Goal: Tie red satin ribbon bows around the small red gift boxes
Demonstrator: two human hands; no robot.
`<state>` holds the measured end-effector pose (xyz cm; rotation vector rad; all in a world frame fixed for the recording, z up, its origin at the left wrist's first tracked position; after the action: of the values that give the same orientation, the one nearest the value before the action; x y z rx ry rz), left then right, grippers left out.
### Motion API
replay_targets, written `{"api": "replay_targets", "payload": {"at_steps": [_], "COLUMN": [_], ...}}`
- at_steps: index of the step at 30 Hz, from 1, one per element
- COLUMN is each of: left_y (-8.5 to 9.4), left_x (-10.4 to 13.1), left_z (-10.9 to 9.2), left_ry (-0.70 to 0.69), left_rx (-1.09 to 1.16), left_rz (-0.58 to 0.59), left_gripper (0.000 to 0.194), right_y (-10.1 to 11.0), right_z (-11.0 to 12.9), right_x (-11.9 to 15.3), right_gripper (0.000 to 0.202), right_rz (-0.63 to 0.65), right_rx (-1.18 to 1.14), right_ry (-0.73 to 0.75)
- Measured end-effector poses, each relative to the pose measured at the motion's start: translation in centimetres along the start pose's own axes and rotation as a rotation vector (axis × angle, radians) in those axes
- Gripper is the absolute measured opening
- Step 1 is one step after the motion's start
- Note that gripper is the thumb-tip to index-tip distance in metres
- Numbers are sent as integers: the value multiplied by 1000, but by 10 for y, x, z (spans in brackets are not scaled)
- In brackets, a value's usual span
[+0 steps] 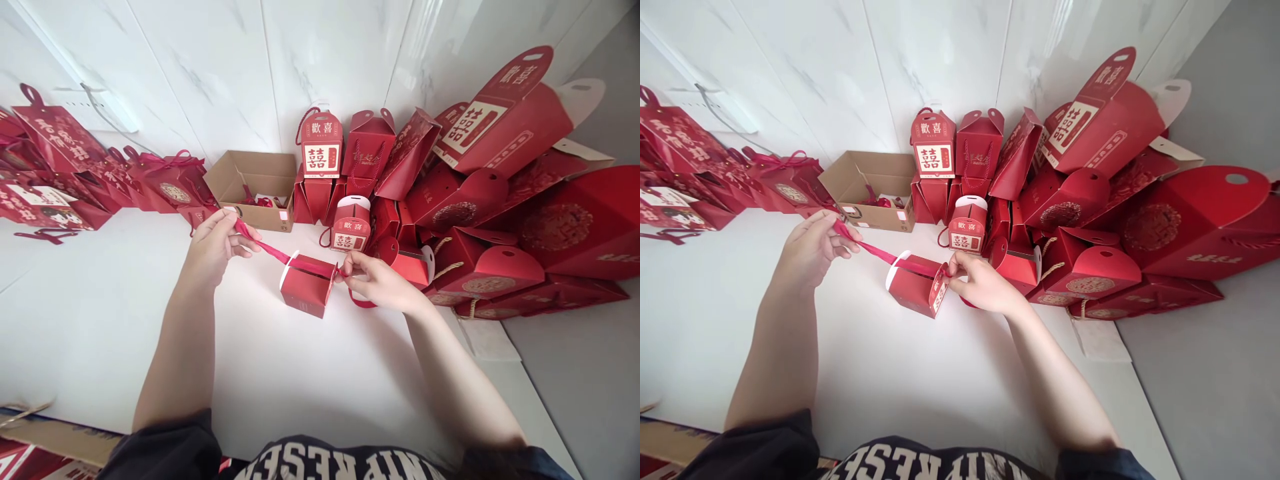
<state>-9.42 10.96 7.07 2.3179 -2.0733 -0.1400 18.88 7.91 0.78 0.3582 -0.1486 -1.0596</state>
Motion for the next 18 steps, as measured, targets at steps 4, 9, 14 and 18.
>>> {"api": "replay_targets", "payload": {"at_steps": [4, 9, 14, 18], "left_y": [2, 9, 10, 9], "left_x": [-1, -2, -3, -3], "left_z": [1, 1, 1, -2], "left_ry": [-6, -49, -28, -77], "left_rx": [11, 47, 46, 81], "left_rz": [20, 47, 13, -40], "left_gripper": [15, 13, 10, 15], "right_y": [1, 18, 29, 30], "right_z": [4, 10, 18, 27], "right_x": [1, 9, 17, 22], "right_gripper": [16, 22, 12, 22], "right_rz": [89, -70, -105, -93], "right_rx": [-302, 26, 425, 497], "right_ry": [-16, 2, 136, 210]}}
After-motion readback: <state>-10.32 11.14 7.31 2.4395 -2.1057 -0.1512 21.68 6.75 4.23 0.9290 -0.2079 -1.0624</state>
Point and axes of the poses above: each hand's wrist, its own x-axis away from the middle knuckle, its own y-axis out of the back of the hand, z = x × y, the point moved 2 cm from there along -x, towards the middle knuckle, and after that the axes turned 2 degrees about -x, right-handed, at the moved point
